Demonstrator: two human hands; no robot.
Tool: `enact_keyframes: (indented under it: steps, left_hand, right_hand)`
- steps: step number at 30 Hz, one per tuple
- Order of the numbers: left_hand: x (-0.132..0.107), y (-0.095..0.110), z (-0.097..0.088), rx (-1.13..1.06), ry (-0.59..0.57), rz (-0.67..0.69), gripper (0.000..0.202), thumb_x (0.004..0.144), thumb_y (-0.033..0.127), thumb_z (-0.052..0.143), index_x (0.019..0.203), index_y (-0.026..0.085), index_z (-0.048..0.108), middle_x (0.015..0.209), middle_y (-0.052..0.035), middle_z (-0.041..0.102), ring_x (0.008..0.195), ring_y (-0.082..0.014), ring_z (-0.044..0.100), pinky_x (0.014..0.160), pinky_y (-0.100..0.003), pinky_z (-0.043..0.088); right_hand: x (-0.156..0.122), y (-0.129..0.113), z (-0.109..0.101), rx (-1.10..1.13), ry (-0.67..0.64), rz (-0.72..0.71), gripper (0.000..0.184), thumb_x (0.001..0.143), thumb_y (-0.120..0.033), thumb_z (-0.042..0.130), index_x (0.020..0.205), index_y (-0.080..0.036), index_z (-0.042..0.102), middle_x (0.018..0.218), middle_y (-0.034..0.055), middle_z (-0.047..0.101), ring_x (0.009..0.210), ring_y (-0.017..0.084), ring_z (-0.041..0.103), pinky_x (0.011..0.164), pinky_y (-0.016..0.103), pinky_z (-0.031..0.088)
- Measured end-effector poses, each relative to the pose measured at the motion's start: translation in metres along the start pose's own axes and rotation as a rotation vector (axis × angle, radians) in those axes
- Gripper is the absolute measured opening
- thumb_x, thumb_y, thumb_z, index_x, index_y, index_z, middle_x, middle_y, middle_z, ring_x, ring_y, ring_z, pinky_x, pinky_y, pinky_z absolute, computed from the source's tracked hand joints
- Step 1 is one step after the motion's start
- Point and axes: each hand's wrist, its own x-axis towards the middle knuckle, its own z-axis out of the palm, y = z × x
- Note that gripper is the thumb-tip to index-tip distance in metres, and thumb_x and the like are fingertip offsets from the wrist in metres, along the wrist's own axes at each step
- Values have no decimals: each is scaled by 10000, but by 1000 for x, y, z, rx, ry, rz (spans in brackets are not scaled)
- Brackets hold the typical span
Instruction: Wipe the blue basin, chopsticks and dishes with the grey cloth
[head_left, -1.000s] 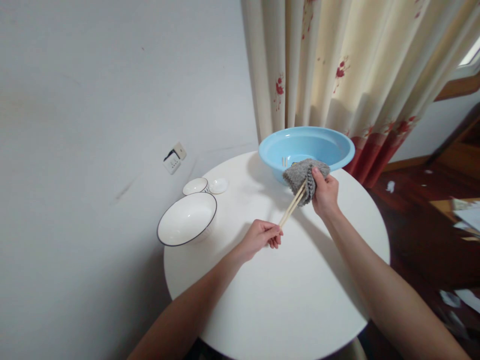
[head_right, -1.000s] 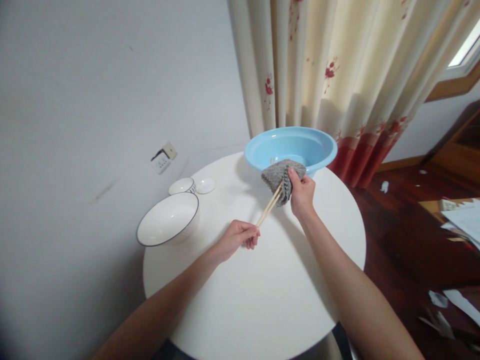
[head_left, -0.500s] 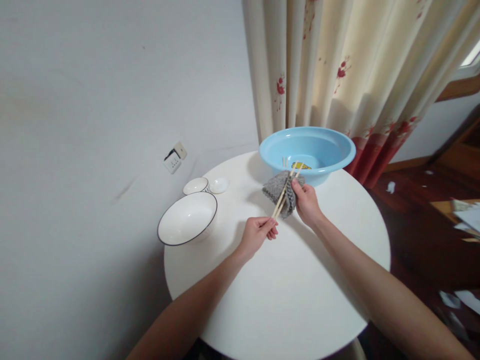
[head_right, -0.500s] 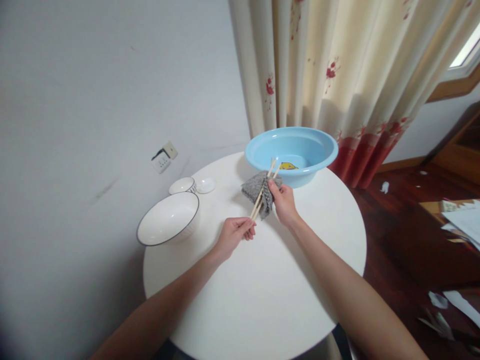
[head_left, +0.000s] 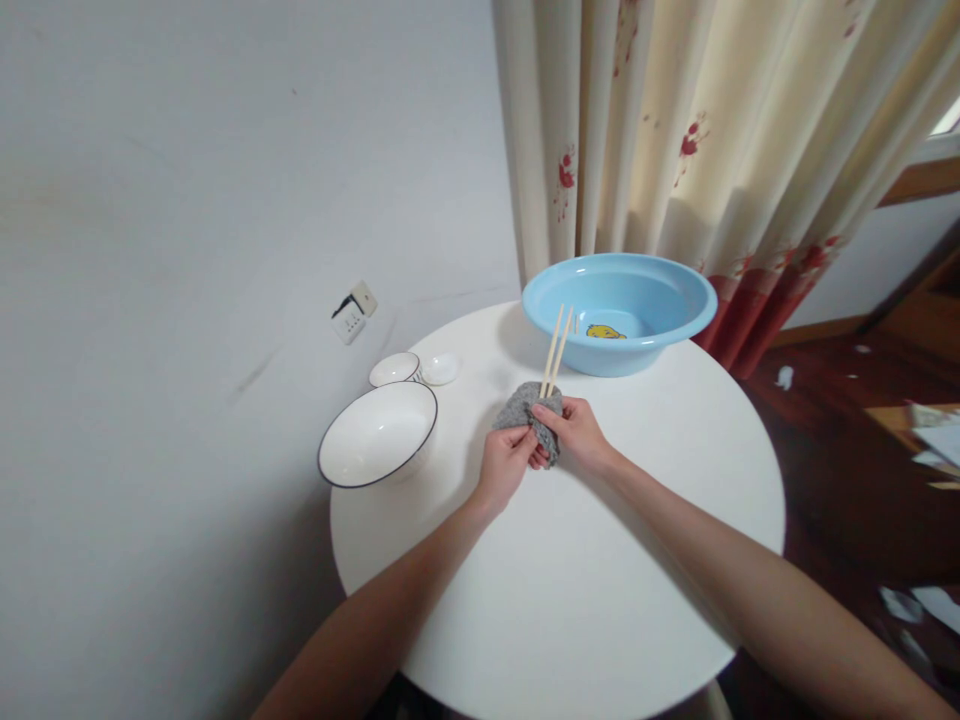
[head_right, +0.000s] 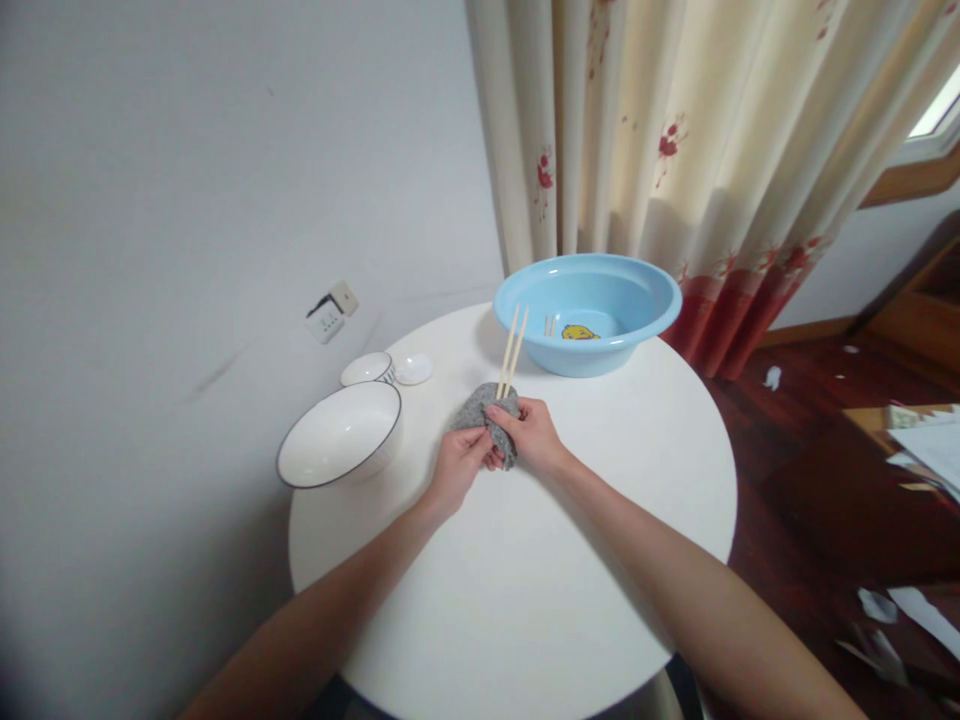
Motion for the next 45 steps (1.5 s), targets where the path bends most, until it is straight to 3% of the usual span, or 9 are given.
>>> enact_keyframes:
  steps: [9, 17, 23, 29, 33, 41, 45]
  left_hand:
    - [-1, 6, -1, 20, -20, 23, 406, 820, 482, 655, 618, 130, 660, 568, -40, 642, 494, -115, 565, 498, -226, 444]
    - [-5, 6, -1, 24, -63, 12, 421, 814, 515, 672, 677, 117, 686, 588, -34, 639, 493, -96, 551, 500, -209, 433]
    - [-5, 1, 0, 11, -130, -44, 434, 780, 529, 701, 775, 96, 716, 609, -43, 650, 494, -103, 571, 493, -213, 441]
    - [-4, -3, 0, 32, -127, -29, 441, 778, 545, 696, 766, 105, 714, 609, -44, 655, 497, -106, 577, 491, -213, 443]
    - [-5, 0, -1, 43, -106, -7, 432, 795, 540, 680, 707, 117, 697, 602, -43, 652, 498, -104, 570, 497, -214, 438]
    - [-1, 1, -5, 79, -47, 42, 430, 843, 501, 629, 617, 136, 653, 564, -40, 640, 497, -112, 559, 510, -223, 442]
    - [2, -3, -6, 58, -32, 42, 377, 834, 455, 637, 624, 142, 637, 565, -33, 640, 495, -120, 573, 504, -230, 452]
  right_hand:
    - [1, -8, 1, -172, 188, 5, 465, 753, -593, 720, 594, -190, 551, 442, 2, 572, 367, 147, 503, 358, 268, 412]
    - [15, -12, -27, -329, 480, -124, 455, 700, -577, 753, 666, -131, 671, 593, -1, 613, 528, 117, 494, 498, 238, 398]
    - [21, -19, -45, -201, 616, -252, 428, 708, -546, 769, 707, -128, 679, 644, -9, 626, 596, 116, 507, 576, 238, 427]
    - [22, -12, -46, -165, 578, -229, 448, 726, -578, 746, 753, -135, 685, 664, -1, 640, 615, 131, 541, 609, 254, 458]
    - [20, -10, -37, -212, 512, -181, 455, 738, -579, 737, 719, -128, 673, 624, -5, 621, 573, 115, 508, 553, 235, 424]
    - [7, 0, -13, -316, 221, -53, 469, 769, -594, 701, 663, -151, 588, 546, 6, 596, 469, 117, 497, 443, 237, 395]
    - [4, 5, -8, -309, 178, -30, 464, 773, -601, 693, 663, -167, 570, 517, 2, 585, 434, 121, 498, 412, 239, 396]
